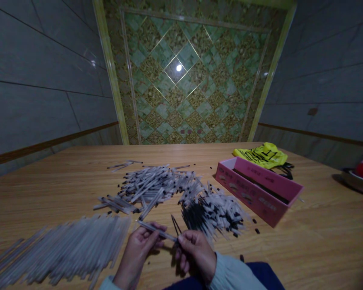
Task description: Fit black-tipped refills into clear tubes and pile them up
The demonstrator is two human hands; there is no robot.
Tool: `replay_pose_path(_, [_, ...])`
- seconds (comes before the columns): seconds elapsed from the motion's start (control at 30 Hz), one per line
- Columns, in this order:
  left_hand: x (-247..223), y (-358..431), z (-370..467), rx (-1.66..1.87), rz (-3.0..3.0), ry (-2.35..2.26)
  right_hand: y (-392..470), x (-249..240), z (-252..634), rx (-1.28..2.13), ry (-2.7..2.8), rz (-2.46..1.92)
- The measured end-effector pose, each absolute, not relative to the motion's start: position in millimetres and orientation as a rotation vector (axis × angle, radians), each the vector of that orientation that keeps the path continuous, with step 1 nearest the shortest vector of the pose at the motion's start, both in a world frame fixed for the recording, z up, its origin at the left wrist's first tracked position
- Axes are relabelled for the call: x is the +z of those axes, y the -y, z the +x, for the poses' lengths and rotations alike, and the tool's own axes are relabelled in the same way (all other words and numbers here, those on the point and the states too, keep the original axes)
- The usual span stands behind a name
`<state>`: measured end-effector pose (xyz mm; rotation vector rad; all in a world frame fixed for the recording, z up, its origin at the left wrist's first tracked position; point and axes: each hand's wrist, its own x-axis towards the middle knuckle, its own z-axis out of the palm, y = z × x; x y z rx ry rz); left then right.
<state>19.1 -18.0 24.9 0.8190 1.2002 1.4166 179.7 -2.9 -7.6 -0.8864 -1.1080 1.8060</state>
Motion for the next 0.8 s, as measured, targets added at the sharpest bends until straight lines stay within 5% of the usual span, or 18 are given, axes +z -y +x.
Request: replay_pose_path(0.8, [16.2,13.8,15.1,1.385,0.782,-1.22,4.7,-18.1,178.4,1.611,1.266,-0.951])
